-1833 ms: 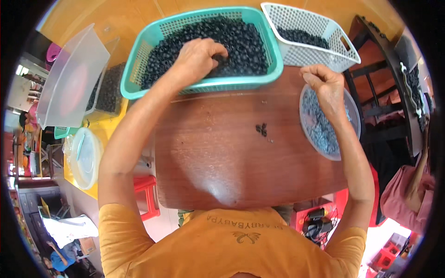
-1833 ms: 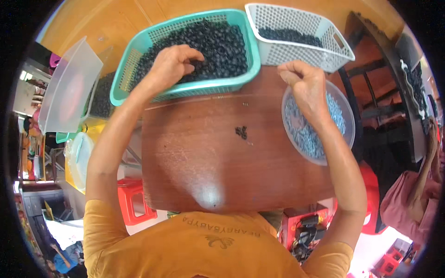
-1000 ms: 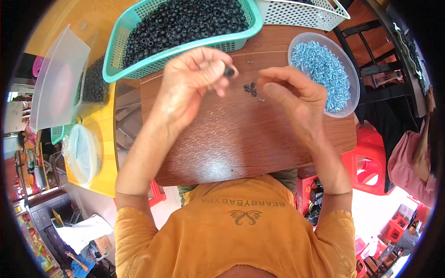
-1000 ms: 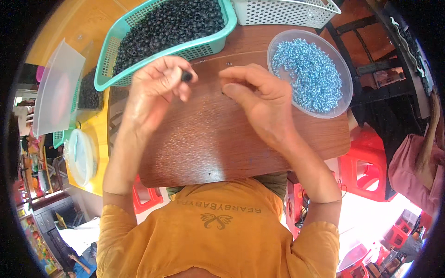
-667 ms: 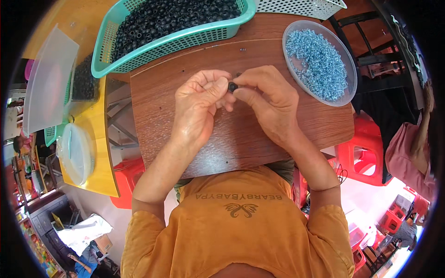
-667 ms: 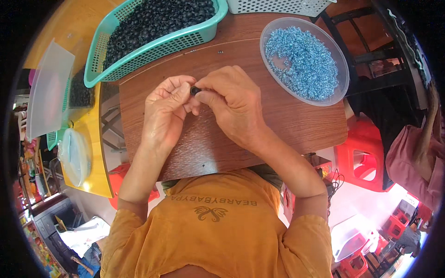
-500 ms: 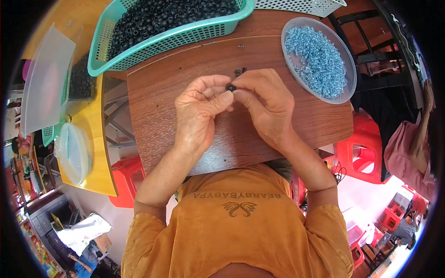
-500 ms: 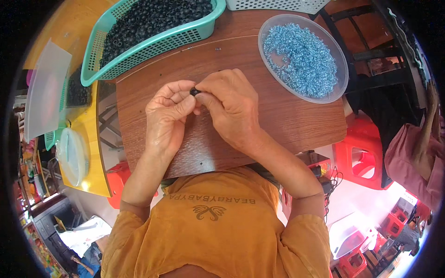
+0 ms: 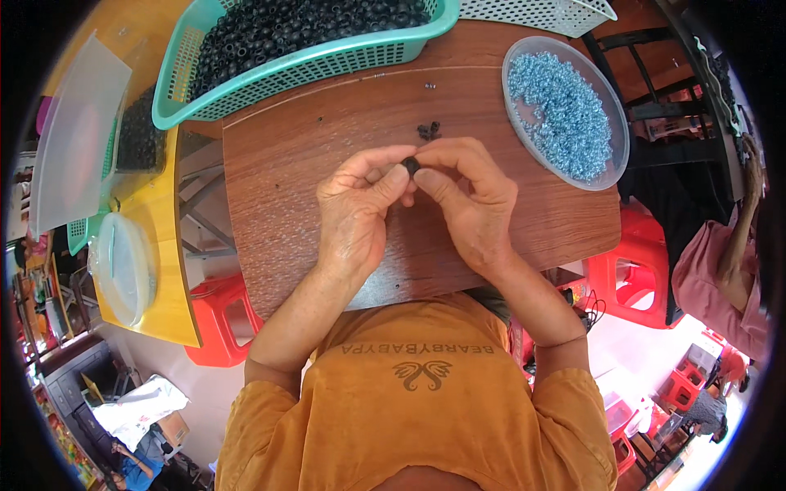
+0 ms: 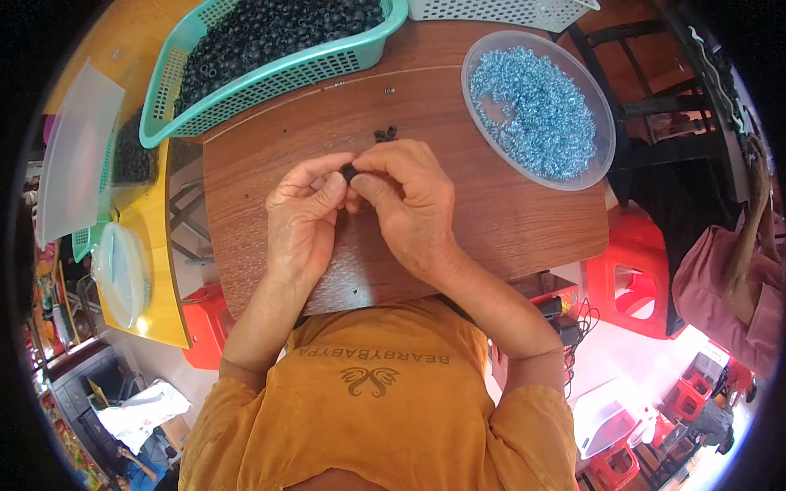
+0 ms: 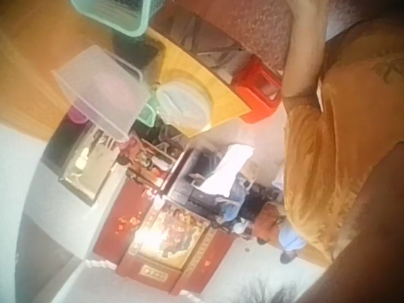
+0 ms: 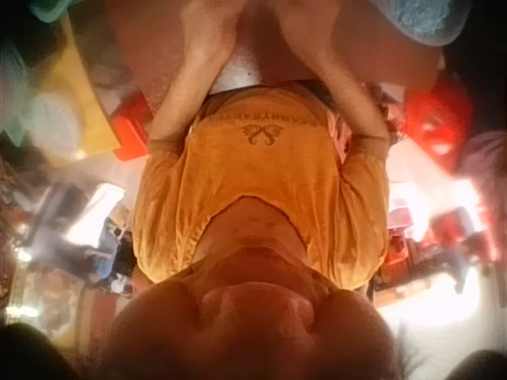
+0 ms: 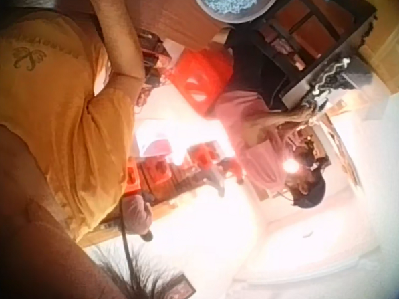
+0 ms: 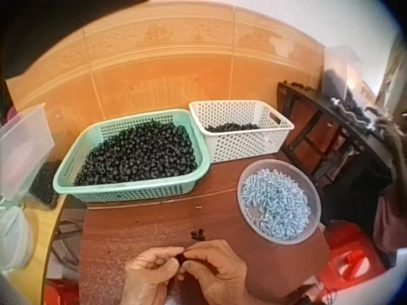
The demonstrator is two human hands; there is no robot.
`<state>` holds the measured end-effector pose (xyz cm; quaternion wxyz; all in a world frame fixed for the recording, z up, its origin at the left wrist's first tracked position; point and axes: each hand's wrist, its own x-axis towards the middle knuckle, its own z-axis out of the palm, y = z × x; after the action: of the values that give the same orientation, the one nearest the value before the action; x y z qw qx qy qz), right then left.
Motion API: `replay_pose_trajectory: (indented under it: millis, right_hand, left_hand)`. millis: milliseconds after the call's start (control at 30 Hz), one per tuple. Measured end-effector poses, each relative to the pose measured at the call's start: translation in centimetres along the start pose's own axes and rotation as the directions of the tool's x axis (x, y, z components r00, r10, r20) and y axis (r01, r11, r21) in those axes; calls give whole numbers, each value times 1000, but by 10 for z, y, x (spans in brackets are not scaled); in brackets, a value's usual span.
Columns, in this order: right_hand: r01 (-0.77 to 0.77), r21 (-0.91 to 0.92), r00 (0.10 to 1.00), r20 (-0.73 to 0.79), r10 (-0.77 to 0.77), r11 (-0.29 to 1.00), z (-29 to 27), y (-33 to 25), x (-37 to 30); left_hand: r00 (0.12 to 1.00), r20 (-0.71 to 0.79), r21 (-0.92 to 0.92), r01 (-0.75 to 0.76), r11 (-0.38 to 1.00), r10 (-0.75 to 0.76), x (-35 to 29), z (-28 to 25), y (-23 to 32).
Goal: The person sits at a wooden table and assembles small black cylindrical components by inserting small silver metal pieces into them. They pick up a black component from a green basket, insert a metal piece from a clear bowl, and place the assembled unit on the table. The person repeats this process continuously throughout the clip.
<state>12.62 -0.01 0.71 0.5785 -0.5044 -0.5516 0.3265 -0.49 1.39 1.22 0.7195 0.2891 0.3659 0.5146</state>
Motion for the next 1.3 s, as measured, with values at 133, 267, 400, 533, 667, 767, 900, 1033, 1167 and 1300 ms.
replay_pose_trajectory:
  millis: [133,267,400,533,667,767,900,1033,1167,1300]
  right_hand:
    - [-36,-55,999,32,38,998,0,-1,6]
    - [9,-247,1000,-2,-10,969,-10,14,33]
    - [234,-652,972,129,-199,721,-22,45,75]
    - [324,-753,943,212,-255,572,-16,64,93]
    - [359,-770,932,261,-253,527,-12,67,97]
    - [383,-723,923,268,-277,575,-15,66,95]
    - [212,-578,974,187,-125,788,-20,34,81]
    - [-76,-298,966,213,144,952,-21,2,56]
    - [-38,-283,968,228,106,958,-18,8,45]
    - [52,-364,983,183,17,930,-20,18,48]
  left_hand:
    - [999,21,-91,49,995,-47,7,-10,-4]
    - [999,9,-103,52,993,-51,13,-12,2]
    - [999,19,-82,46,996,-44,17,-20,2]
    - [1000,-10,-42,26,999,-27,19,-22,2]
    - [999,-3,-37,33,999,-33,21,-24,2]
    - [999,-5,-26,33,999,-34,23,-25,1]
    - [1000,-5,-30,28,999,-28,23,-23,0]
    - [999,13,32,47,998,-47,21,-23,0]
    - [999,17,56,38,998,-39,22,-20,-5]
    - [1000,-17,71,13,997,-11,28,-18,-12]
